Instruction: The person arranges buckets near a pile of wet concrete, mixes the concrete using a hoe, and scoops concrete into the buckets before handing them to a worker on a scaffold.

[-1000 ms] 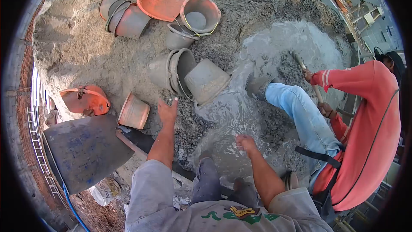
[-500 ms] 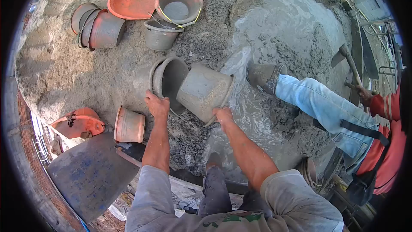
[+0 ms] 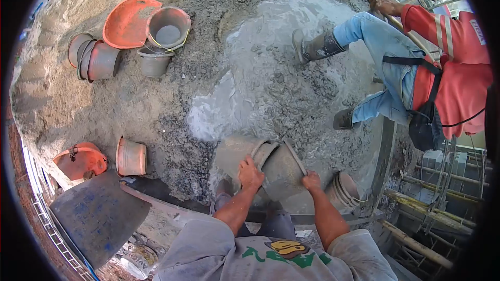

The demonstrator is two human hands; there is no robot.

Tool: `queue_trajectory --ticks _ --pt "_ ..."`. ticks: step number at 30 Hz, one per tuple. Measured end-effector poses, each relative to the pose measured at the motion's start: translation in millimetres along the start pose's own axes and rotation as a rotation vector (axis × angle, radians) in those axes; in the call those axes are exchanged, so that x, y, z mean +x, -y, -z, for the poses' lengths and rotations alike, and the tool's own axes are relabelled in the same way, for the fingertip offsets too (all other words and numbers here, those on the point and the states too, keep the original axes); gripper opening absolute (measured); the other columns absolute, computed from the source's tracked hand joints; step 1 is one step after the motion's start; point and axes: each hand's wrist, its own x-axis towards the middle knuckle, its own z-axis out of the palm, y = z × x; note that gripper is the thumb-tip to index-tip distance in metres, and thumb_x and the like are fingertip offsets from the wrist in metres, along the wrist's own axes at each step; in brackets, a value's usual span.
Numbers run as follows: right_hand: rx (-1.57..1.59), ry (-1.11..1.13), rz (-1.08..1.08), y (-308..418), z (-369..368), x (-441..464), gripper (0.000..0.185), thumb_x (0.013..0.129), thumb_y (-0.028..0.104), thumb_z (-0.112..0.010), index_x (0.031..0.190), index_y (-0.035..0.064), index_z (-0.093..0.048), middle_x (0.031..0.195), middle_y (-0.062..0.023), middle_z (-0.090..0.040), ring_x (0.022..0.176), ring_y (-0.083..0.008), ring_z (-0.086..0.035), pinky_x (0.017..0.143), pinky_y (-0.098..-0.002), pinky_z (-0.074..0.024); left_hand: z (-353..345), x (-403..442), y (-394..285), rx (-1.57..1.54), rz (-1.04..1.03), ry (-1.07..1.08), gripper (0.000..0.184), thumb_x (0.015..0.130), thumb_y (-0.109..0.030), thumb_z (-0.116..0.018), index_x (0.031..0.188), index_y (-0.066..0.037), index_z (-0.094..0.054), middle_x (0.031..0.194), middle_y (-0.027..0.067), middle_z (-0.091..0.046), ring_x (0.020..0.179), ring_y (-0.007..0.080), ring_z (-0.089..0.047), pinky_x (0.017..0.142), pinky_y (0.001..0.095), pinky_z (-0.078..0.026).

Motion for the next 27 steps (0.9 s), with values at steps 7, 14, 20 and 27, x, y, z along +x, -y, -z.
queue_trajectory --ticks 7,14,20,27 --pt "-0.139 -0.298 -0.532 -179.1 90.8 -30.5 0.033 0.08 0.023 -0.046 0.102 0.0089 -0.066 0.103 -0.0226 -0.063 0.1 -0.0403 -0.058 0.086 -0.0472 -0.0461 -93.2 -51.7 -129.2 -0.356 -0.16 0.447 0.071 0.073 -0.026 -0.069 0.134 -0.014 -0.035 0.117 0.0216 -0.05 0.112 0.0377 -0.048 0.091 0.0426 -0.043" --pt "-0.341 -0.074 -0.419 -110.3 91.8 -5.0 0.038 0.079 0.03 -0.053 0.106 0.0055 -0.064 0.111 -0.0182 -0.062 0.103 -0.037 -0.058 0.087 -0.045 -0.0458 118.4 49.7 -46.7 -0.251 -0.246 0.191 0.056 0.076 -0.025 -0.063 0.126 -0.008 -0.046 0.12 0.019 -0.05 0.112 0.0358 -0.049 0.094 0.042 -0.042" --pt "0.213 -0.026 -0.094 140.2 39.2 110.6 0.038 0.072 0.027 -0.063 0.102 0.0036 -0.065 0.098 -0.0133 -0.066 0.095 -0.0315 -0.061 0.082 -0.0381 -0.0462 409.9 136.5 177.6 -0.264 0.124 -0.584 0.049 0.077 -0.03 -0.062 0.113 0.002 -0.055 0.11 0.0247 -0.058 0.105 0.0362 -0.055 0.087 0.042 -0.044" --pt "0.043 -0.148 0.647 493.7 161.9 64.7 0.038 0.074 0.026 -0.062 0.104 0.0024 -0.065 0.094 -0.0165 -0.065 0.085 -0.0275 -0.062 0.077 -0.0372 -0.0481 577.3 44.9 308.2 -1.24 0.326 -1.138 0.023 0.087 -0.026 -0.057 0.094 -0.004 -0.059 0.076 0.0011 -0.058 0.071 0.0139 -0.058 0.057 0.0308 -0.042"
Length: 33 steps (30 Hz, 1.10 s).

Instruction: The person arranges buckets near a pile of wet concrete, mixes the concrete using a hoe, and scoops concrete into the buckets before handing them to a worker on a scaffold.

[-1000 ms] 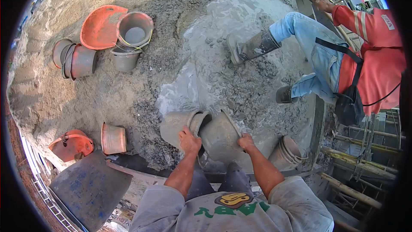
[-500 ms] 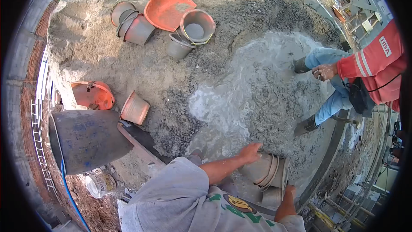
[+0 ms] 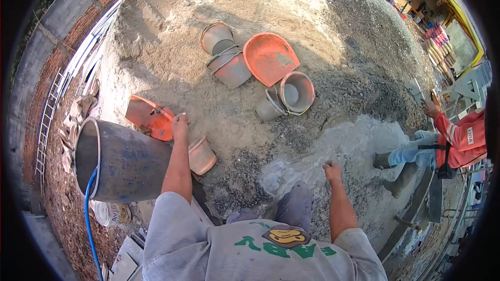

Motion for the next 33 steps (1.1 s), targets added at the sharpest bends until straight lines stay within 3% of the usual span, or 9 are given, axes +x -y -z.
queue_trajectory --ticks 4,8,10,12,16,21,26,29,33 --pt "0.016 0.127 -0.01 23.3 -3.7 109.1 0.034 0.074 0.022 -0.063 0.102 0.0026 -0.065 0.083 -0.0122 -0.064 0.067 -0.0188 -0.06 0.058 -0.0331 -0.0484 8.5 -26.9 19.8 -0.216 0.333 -0.1 0.021 0.088 -0.029 -0.056 0.091 -0.008 -0.057 0.072 -0.0028 -0.055 0.065 0.0118 -0.054 0.052 0.0283 -0.04" --pt "-0.178 0.247 -0.037 101.1 0.0 208.0 0.032 0.073 0.022 -0.064 0.099 0.0029 -0.066 0.078 -0.0119 -0.064 0.065 -0.0172 -0.061 0.053 -0.0325 -0.0487 -38.3 18.9 90.1 -0.322 0.611 -0.062 0.035 0.084 -0.032 -0.062 0.105 -0.005 -0.053 0.086 0.0055 -0.056 0.073 0.0165 -0.057 0.061 0.0348 -0.045" --pt "-0.476 0.265 0.075 162.2 -16.1 277.0 0.033 0.072 0.024 -0.064 0.096 0.0021 -0.067 0.083 -0.0149 -0.065 0.07 -0.0218 -0.064 0.059 -0.0351 -0.0509 -83.6 69.2 109.5 -0.189 0.484 0.024 0.052 0.081 -0.034 -0.067 0.116 -0.001 -0.046 0.092 0.0091 -0.058 0.079 0.021 -0.059 0.069 0.0343 -0.047" --pt "-0.683 0.307 0.137 248.7 -36.2 343.8 0.047 0.069 0.033 -0.063 0.105 0.0038 -0.065 0.108 -0.0214 -0.062 0.101 -0.0359 -0.059 0.088 -0.0409 -0.0459 -136.2 119.2 83.7 -0.067 0.369 0.0 0.063 0.077 -0.037 -0.069 0.123 -0.001 -0.045 0.113 0.0174 -0.054 0.102 0.0283 -0.054 0.085 0.0463 -0.043" --pt "-0.628 0.224 0.466 452.6 -152.4 502.2 0.059 0.071 0.034 -0.067 0.115 -0.002 -0.055 0.111 -0.025 -0.059 0.106 -0.0356 -0.056 0.091 -0.0419 -0.0439 -233.7 248.1 28.3 0.747 -0.149 0.062 0.096 0.064 -0.033 -0.079 0.141 -0.01 -0.025 0.141 0.019 -0.026 0.133 0.0339 -0.024 0.107 0.0565 -0.017" --pt "-0.49 0.123 1.054 739.4 -291.5 574.5 0.071 0.069 0.031 -0.073 0.126 0.0016 -0.042 0.123 -0.024 -0.046 0.116 -0.0397 -0.045 0.096 -0.0435 -0.0406 -299.4 379.2 22.9 0.984 -0.611 0.386 0.105 0.059 -0.035 -0.081 0.143 -0.017 -0.022 0.143 0.0128 -0.025 0.135 0.0312 -0.021 0.108 0.0578 -0.013" --pt "-0.674 -0.057 1.575 902.1 -404.4 615.3 0.078 0.067 0.044 -0.073 0.128 0.006 -0.041 0.131 -0.0141 -0.044 0.126 -0.0334 -0.035 0.101 -0.0464 -0.0341 -312.6 413.4 31.1 1.018 -0.602 0.487 0.082 0.068 -0.029 -0.073 0.137 -0.01 -0.034 0.123 0.0151 -0.048 0.11 0.025 -0.048 0.095 0.0421 -0.033" --pt "-1.072 0.209 1.089 903.8 -437.5 611.6 0.099 0.064 0.059 -0.071 0.142 0.0146 -0.028 0.137 -0.015 -0.042 0.129 -0.0336 -0.036 0.101 -0.0558 -0.0269 -328.6 403.5 43.5 1.078 -0.346 0.428 0.04 0.073 -0.021 -0.063 0.111 -0.007 -0.058 0.094 0.0102 -0.062 0.089 0.0219 -0.058 0.082 0.0345 -0.038" --pt "-0.989 0.355 1.125 888.7 -423.6 574.9 0.089 0.063 0.048 -0.075 0.124 -0.0085 -0.044 0.116 -0.0284 -0.055 0.109 -0.037 -0.055 0.093 -0.0408 -0.0418 -321.6 385.6 73.8 1.001 -0.173 0.428 0.018 0.072 -0.017 -0.06 0.086 -0.011 -0.07 0.084 0.0071 -0.066 0.085 0.0214 -0.061 0.081 0.0337 -0.041"
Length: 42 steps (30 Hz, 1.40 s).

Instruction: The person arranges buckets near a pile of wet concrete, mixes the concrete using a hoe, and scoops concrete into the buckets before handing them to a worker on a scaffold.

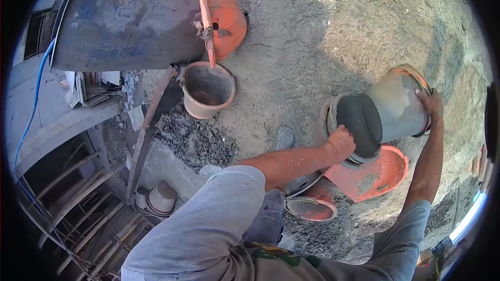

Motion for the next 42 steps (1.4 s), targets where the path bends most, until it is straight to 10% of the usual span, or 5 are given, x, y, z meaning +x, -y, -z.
queue_trajectory --ticks 14,24,30,35,42 --pt "0.444 0.034 0.715 262.0 -73.3 -339.6 0.052 0.069 0.02 -0.069 0.109 -0.0072 -0.049 0.095 -0.0253 -0.06 0.089 -0.0348 -0.058 0.082 -0.0383 -0.0434 -86.9 -347.0 53.1 -0.426 0.446 -0.267 0.022 0.069 -0.031 -0.068 0.077 -0.01 -0.07 0.081 0.0059 -0.066 0.086 0.0244 -0.064 0.075 0.0378 -0.05" --pt "-0.423 0.06 1.505 520.2 -116.4 -689.3 0.04 0.072 0.016 -0.069 0.099 0.0025 -0.044 0.087 -0.0231 -0.06 0.079 -0.0403 -0.059 0.066 -0.0432 -0.0461 -261.9 -623.0 -30.7 -0.939 1.26 -0.73 0.034 0.068 -0.036 -0.071 0.091 -0.011 -0.069 0.088 0.0101 -0.064 0.093 0.0292 -0.061 0.08 0.0412 -0.048" --pt "-0.458 -0.152 2.253 538.1 -284.3 -828.9 0.055 0.069 0.013 -0.066 0.12 0.0087 -0.046 0.111 -0.0201 -0.054 0.109 -0.0352 -0.051 0.095 -0.046 -0.0357 -382.1 -656.9 -109.8 -1.019 1.852 -1.279 0.051 0.075 -0.039 -0.069 0.115 -0.011 -0.057 0.106 0.0126 -0.063 0.101 0.0276 -0.06 0.086 0.0366 -0.047" --pt "-0.031 0.392 1.553 399.3 -301.5 -886.4 0.052 0.076 0.025 -0.064 0.12 0.0013 -0.05 0.116 -0.0239 -0.053 0.113 -0.0398 -0.047 0.099 -0.0444 -0.0352 -444.1 -755.5 -190.8 -1.362 1.775 -1.14 0.04 0.08 -0.034 -0.066 0.108 -0.007 -0.061 0.093 0.0146 -0.067 0.084 0.0272 -0.065 0.075 0.0355 -0.05" --pt "-0.27 0.326 0.683 178.5 -233.2 -771.9 0.055 0.077 0.034 -0.06 0.114 -0.0054 -0.053 0.113 -0.0279 -0.055 0.109 -0.04 -0.051 0.094 -0.0426 -0.0403 -502.5 -897.3 -223.8 -1.116 1.868 -0.836 0.036 0.083 -0.03 -0.062 0.102 0.001 -0.064 0.09 0.0161 -0.067 0.085 0.0265 -0.064 0.075 0.0359 -0.049"
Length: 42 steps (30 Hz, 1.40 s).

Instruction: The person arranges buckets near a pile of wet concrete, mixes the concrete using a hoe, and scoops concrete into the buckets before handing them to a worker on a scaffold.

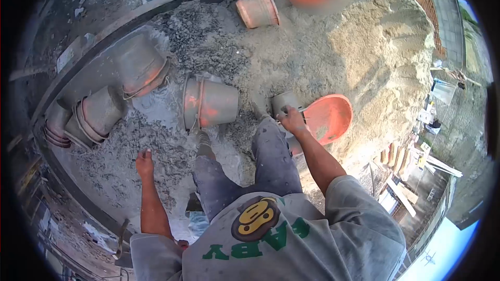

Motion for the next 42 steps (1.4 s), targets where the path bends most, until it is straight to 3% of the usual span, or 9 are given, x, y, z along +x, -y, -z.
queue_trajectory --ticks 3,9,16,18,20,22,33,39,42 --pt "0.098 0.022 -0.198 -105.1 -4.6 -24.2 0.047 0.075 0.031 -0.058 0.106 -0.0041 -0.056 0.103 -0.0263 -0.06 0.099 -0.0392 -0.058 0.088 -0.0437 -0.0446 -22.3 32.6 -8.5 0.039 -0.057 0.075 0.037 0.084 -0.03 -0.062 0.103 0.002 -0.063 0.09 0.0178 -0.067 0.084 0.0274 -0.065 0.076 0.0369 -0.049" --pt "0.225 -0.022 -0.47 -271.1 -61.8 -65.8 0.045 0.071 0.031 -0.064 0.106 0.0024 -0.058 0.104 -0.0238 -0.06 0.1 -0.0359 -0.057 0.089 -0.0411 -0.0443 -129.7 -43.3 -239.6 0.05 -0.362 0.318 0.037 0.082 -0.025 -0.063 0.109 0.0 -0.06 0.091 0.0184 -0.066 0.084 0.0282 -0.065 0.078 0.0351 -0.049" --pt "0.216 -0.112 -1.053 -404.5 -189.6 -53.0 0.073 0.07 0.02 -0.067 0.133 0.0048 -0.035 0.127 -0.0267 -0.041 0.118 -0.0397 -0.041 0.097 -0.0462 -0.0386 -450.5 -172.9 -336.2 0.496 -0.943 0.664 0.088 0.07 -0.041 -0.074 0.139 -0.009 -0.029 0.138 0.0189 -0.035 0.128 0.0352 -0.033 0.103 0.0514 -0.028" --pt "0.037 -0.213 -0.749 -429.9 -217.8 -29.4 0.079 0.073 0.019 -0.064 0.14 0.008 -0.024 0.135 -0.0251 -0.032 0.128 -0.0416 -0.028 0.101 -0.0504 -0.0328 -518.6 -214.4 -365.4 0.767 -1.015 0.755 0.099 0.069 -0.043 -0.075 0.144 -0.017 -0.016 0.146 0.0192 -0.021 0.135 0.0388 -0.018 0.104 0.06 -0.021" --pt "0.012 -0.361 -0.376 -451.2 -229.4 10.7 0.069 0.075 0.016 -0.061 0.137 0.0121 -0.031 0.128 -0.0229 -0.04 0.123 -0.0386 -0.036 0.1 -0.0493 -0.0337 -578.3 -234.0 -374.0 0.734 -0.987 0.68 0.094 0.073 -0.033 -0.073 0.145 -0.021 -0.014 0.148 0.0187 -0.017 0.133 0.0416 -0.022 0.103 0.0566 -0.028" --pt "0.01 0.079 -0.401 -471.5 -225.4 35.8 0.057 0.076 0.014 -0.058 0.13 0.0145 -0.04 0.117 -0.0189 -0.048 0.114 -0.0356 -0.045 0.096 -0.0479 -0.0371 -610.5 -235.9 -379.1 0.751 -0.895 0.592 0.085 0.075 -0.018 -0.068 0.143 -0.025 -0.019 0.147 0.0198 -0.02 0.128 0.0421 -0.033 0.099 0.049 -0.039" --pt "-0.122 -0.029 -0.136 -497.6 -124.1 6.3 0.029 0.08 0.025 -0.052 0.103 0.009 -0.061 0.085 -0.0247 -0.062 0.078 -0.0407 -0.061 0.073 -0.05 -0.0474 -419.3 -175.4 -364.6 0.136 -0.855 0.272 0.06 0.066 0.008 -0.052 0.117 -0.023 -0.058 0.127 0.0106 -0.053 0.113 0.0317 -0.051 0.097 0.0394 -0.041" --pt "0.021 -0.163 -0.248 -409.4 -39.9 55.8 0.032 0.08 0.022 -0.054 0.104 0.0031 -0.063 0.088 -0.0213 -0.065 0.075 -0.033 -0.065 0.074 -0.0413 -0.0505 -282.5 -172.5 -331.9 0.031 -0.852 -0.001 0.062 0.062 0.011 -0.051 0.114 -0.02 -0.061 0.121 0.0137 -0.055 0.115 0.0332 -0.048 0.103 0.041 -0.033" --pt "0.293 -0.248 -0.255 -249.9 41.3 27.5 0.041 0.078 0.022 -0.057 0.114 0.0026 -0.06 0.09 -0.0185 -0.066 0.077 -0.027 -0.064 0.072 -0.0385 -0.0494 -213.2 -143.9 -312.5 -0.002 -0.894 -0.04 0.06 0.063 0.009 -0.052 0.114 -0.021 -0.061 0.121 0.0127 -0.054 0.118 0.0336 -0.045 0.105 0.0456 -0.03"
